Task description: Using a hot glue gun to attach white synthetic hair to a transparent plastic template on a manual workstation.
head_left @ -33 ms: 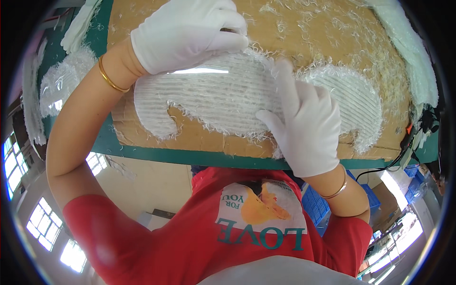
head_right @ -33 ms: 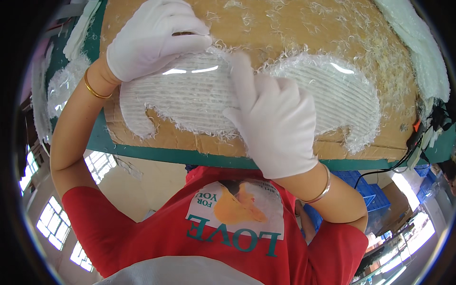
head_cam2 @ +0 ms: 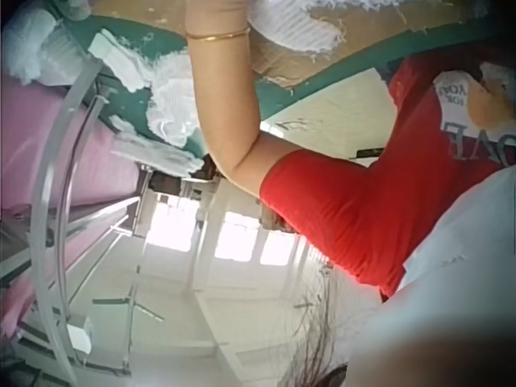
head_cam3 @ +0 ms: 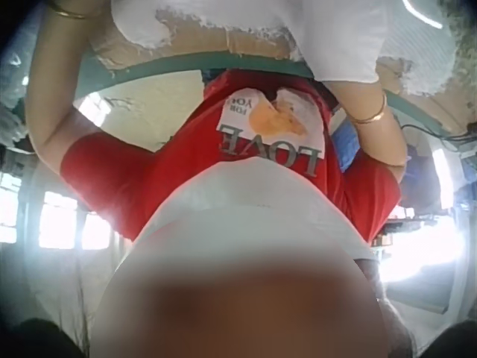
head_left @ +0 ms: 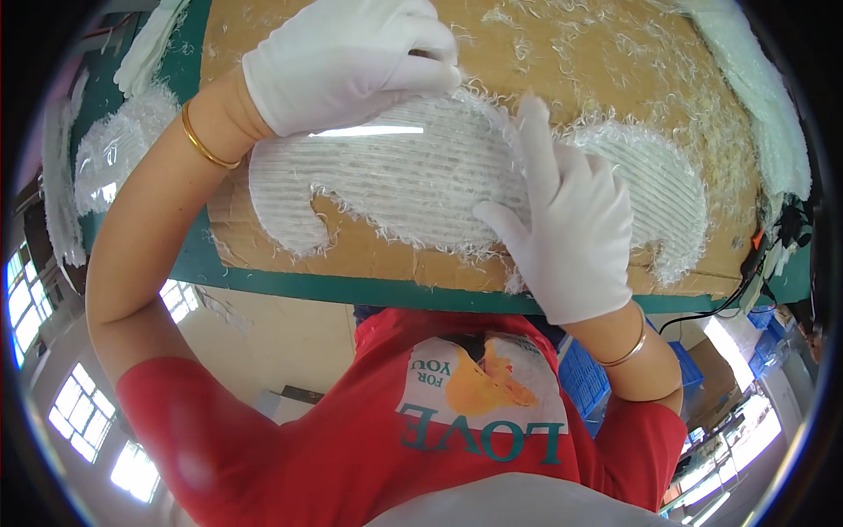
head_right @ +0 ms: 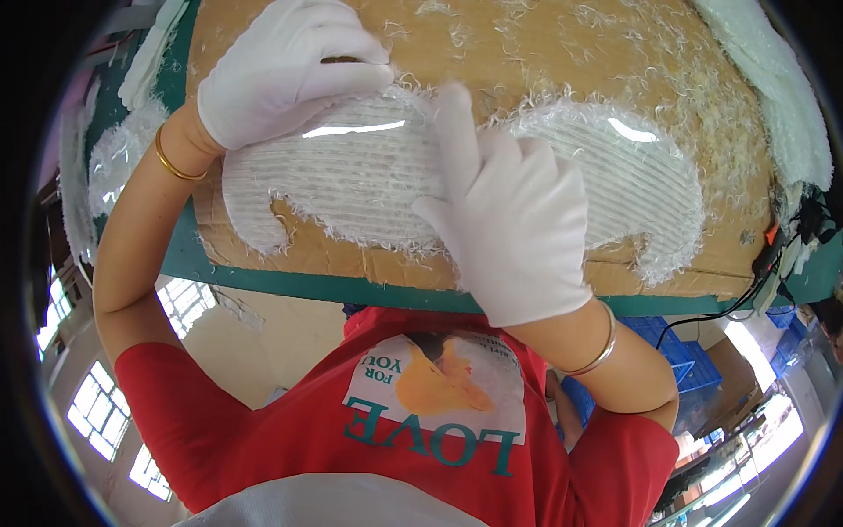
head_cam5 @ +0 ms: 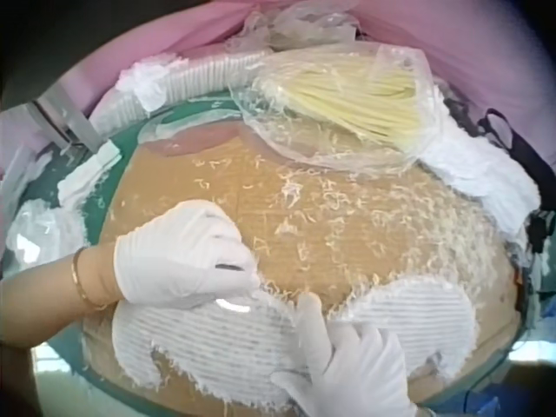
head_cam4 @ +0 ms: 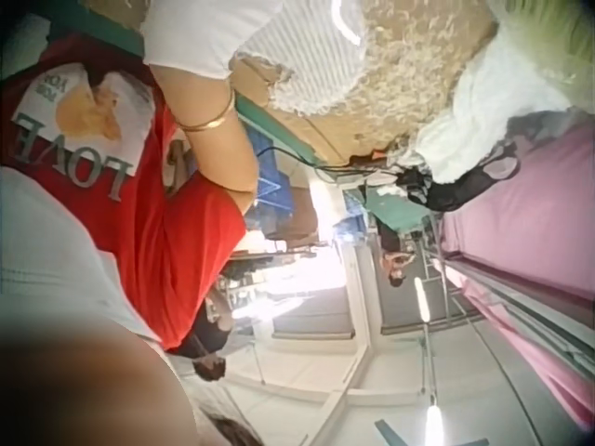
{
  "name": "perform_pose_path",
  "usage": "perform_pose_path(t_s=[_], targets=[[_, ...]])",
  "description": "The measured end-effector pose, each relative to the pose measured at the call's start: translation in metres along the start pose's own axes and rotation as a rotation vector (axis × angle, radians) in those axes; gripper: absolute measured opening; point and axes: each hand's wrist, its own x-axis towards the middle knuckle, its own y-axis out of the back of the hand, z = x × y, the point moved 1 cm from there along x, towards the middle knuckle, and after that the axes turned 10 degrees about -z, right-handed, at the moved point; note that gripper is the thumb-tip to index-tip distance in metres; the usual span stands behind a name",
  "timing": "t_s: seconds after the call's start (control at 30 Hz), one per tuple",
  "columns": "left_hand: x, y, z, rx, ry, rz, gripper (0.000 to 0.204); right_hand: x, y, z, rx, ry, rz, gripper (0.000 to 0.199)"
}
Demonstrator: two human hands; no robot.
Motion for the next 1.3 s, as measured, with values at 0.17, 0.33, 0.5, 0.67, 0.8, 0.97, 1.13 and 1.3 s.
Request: perform_pose_path(t_s=[0.17,0.33,0.5,0.67,0.8,0.97,1.13,1.3], targets=[[0.001,0.012,0.019,-0.019,0.080,0.037,0.041,0.011,0.000,0.012,-0.162,0.054,-0.137,0.082],[-0.003,0.009,0.034,0.106,0.211,-0.093,0.055,0.012,0.003,0.009,-0.236,0.078,-0.174,0.073],[-0.016,-0.023,0.034,0.040,0.376,0.063,0.064,0.014,0.013,0.003,-0.160,0.031,-0.238,0.067],[-0.066,0.013,0.053,-0.263,1.123,0.429,0.074,0.020,0.009,0.006,-0.184,-0.015,-0.343,0.068],[-0.140,-0.024,0.124,-0.181,1.097,0.609,0.047,0.000,-0.005,0.007,-0.098,0.059,-0.102,0.059],[-0.105,-0.059,0.183,-0.177,0.855,0.304,0.048,-0.008,-0.013,-0.007,-0.159,0.264,0.099,0.059],[-0.104,-0.089,0.176,-0.142,0.897,0.369,0.048,0.004,-0.019,-0.009,-0.124,0.208,-0.010,0.057],[-0.106,-0.101,0.177,-0.180,0.900,0.441,0.042,0.003,-0.019,-0.014,-0.093,0.188,-0.006,0.061]])
